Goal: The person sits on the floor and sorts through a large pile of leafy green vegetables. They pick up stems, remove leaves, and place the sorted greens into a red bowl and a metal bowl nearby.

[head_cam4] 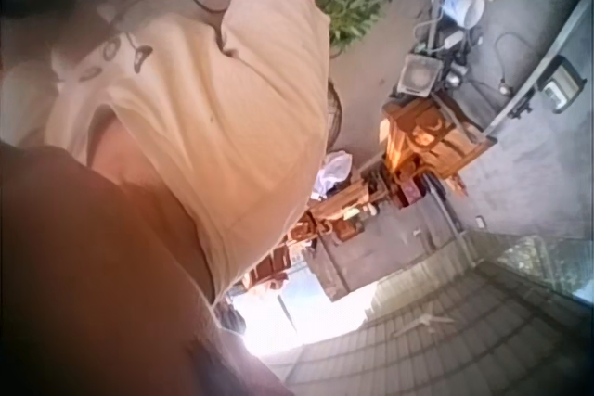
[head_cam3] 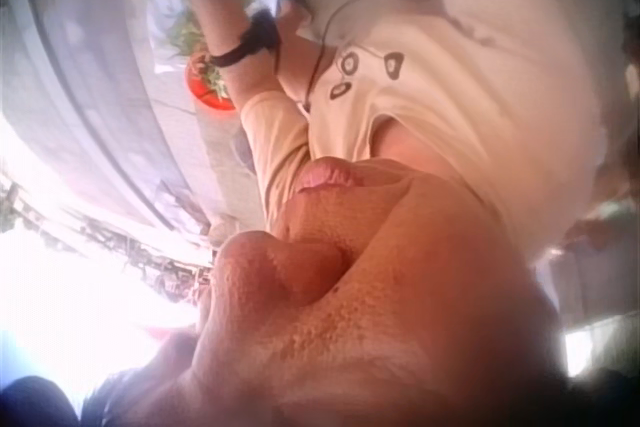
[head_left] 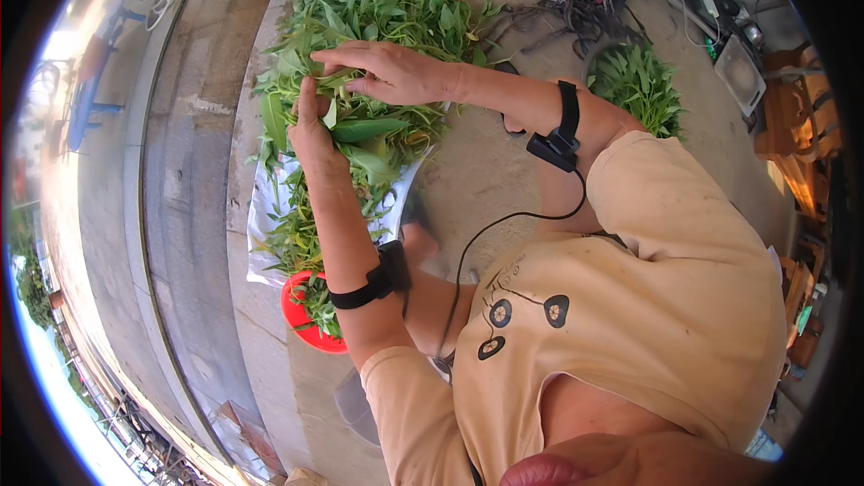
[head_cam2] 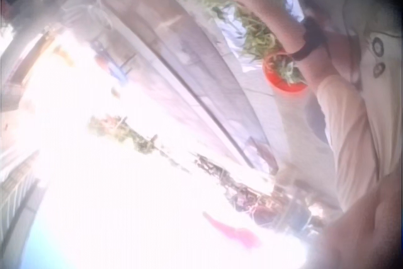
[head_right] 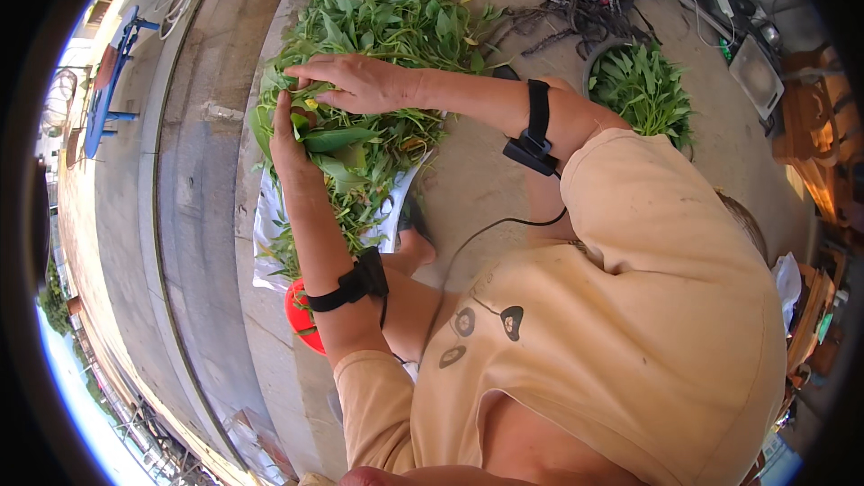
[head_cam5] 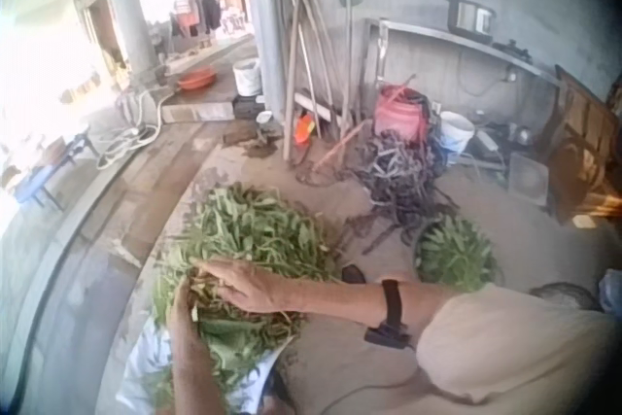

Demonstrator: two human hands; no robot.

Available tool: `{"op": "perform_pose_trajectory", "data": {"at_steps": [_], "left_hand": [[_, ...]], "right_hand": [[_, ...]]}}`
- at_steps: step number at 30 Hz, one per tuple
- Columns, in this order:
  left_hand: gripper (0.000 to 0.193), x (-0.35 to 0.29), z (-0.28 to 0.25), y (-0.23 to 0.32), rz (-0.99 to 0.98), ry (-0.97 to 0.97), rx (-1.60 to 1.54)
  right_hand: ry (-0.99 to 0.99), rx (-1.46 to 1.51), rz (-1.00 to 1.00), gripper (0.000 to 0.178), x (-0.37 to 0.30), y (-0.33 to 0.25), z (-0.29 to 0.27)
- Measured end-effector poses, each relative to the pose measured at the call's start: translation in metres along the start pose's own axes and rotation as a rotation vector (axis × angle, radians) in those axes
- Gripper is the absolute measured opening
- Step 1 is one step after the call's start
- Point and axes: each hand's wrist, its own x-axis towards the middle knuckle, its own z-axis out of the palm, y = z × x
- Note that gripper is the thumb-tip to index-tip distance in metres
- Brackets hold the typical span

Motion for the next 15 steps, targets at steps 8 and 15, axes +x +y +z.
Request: {"op": "perform_pose_trajectory", "data": {"at_steps": [8,15], "left_hand": [[0.027,0.008,-0.036,0.022,0.019,-0.249,-0.155],[0.028,0.007,-0.031,0.026,0.075,-0.302,-0.198]], "right_hand": [[0.243,0.024,0.301,0.033,0.017,0.040,-0.089],[-0.328,0.220,0.270,0.032,0.007,0.032,-0.051]]}}
